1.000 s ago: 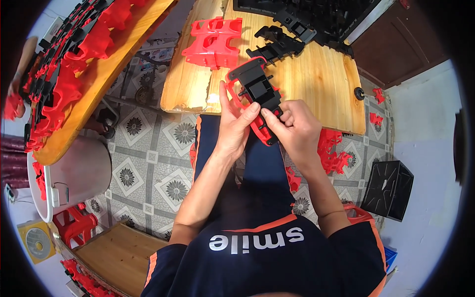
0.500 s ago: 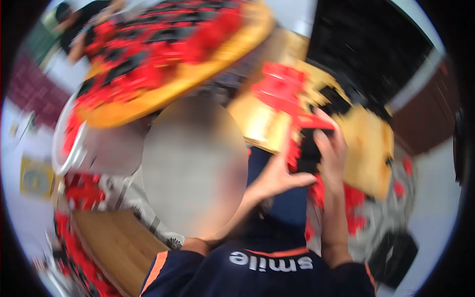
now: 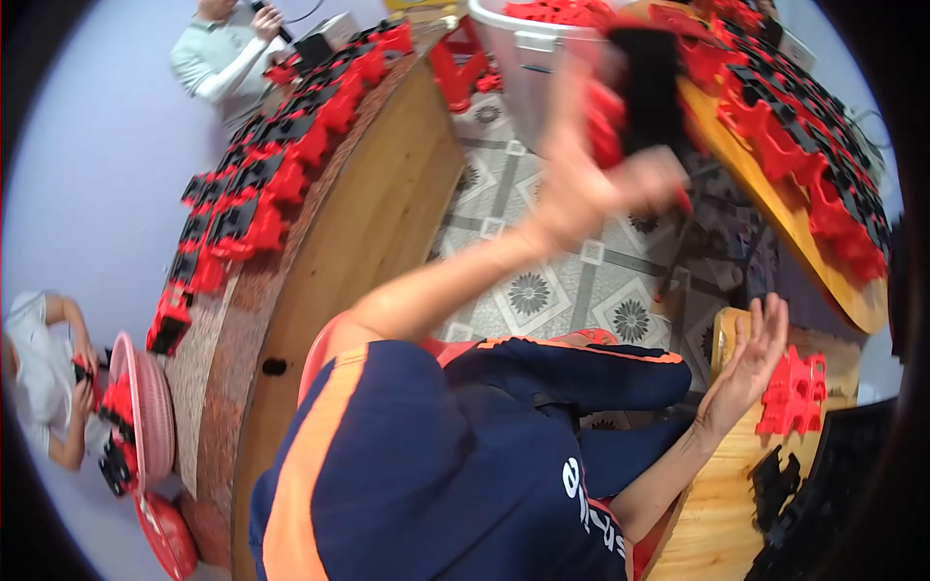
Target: The person assembles red plastic housings with black plastic base components by snapping them together by hand.
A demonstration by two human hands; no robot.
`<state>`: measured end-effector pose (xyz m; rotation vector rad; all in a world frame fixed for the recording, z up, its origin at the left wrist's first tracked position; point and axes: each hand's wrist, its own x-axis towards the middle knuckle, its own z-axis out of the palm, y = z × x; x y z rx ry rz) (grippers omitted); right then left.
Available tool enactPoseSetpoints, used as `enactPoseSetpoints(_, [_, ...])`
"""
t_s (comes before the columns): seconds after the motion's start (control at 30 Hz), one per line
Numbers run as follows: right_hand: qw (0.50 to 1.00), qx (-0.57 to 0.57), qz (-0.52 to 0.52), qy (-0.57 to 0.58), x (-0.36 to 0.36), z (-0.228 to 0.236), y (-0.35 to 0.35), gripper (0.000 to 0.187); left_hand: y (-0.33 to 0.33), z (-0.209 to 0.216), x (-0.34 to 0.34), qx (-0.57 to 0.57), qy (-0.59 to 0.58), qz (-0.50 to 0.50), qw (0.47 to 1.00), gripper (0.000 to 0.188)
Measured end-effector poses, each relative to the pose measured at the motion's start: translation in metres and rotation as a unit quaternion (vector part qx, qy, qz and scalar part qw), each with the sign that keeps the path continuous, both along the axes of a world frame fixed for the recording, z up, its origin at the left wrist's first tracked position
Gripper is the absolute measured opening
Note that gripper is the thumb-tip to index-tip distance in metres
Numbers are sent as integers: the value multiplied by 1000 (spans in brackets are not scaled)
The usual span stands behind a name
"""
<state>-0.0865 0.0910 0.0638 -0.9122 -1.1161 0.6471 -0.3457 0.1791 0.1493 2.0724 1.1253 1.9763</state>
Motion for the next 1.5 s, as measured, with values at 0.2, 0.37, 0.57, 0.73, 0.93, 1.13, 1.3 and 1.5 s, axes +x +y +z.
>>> enactPoseSetpoints(0.2, [988,-140,71,4,-9,-53,15,39,-95,84,-271,48,-337,220,914,41])
enactPoseSetpoints(0.37, [974,-198,102,-32,-6,-86,22,35,-273,67,-372,-304,-345,347,817,58])
enactPoseSetpoints(0.57, [972,-197,125,-42,1,-92,32,34,-365,40,-364,-397,-344,420,740,68])
enactPoseSetpoints(0.73, [978,-181,97,-27,10,-98,32,30,-402,1,-401,-295,-368,210,856,48])
enactPoseSetpoints(0.93, [977,-190,92,-20,22,-116,22,31,-461,-30,-410,-140,-442,81,882,67])
enactPoseSetpoints(1.13, [973,-204,111,-3,17,-123,29,27,-380,0,-342,-277,-444,191,830,59])
enactPoseSetpoints(1.3, [975,-183,121,-19,12,-122,25,26,-287,-28,-309,-272,-467,271,796,61])
enactPoseSetpoints(1.5, [973,-202,106,-19,18,-141,18,25,-262,-39,-332,-276,-471,326,772,75])
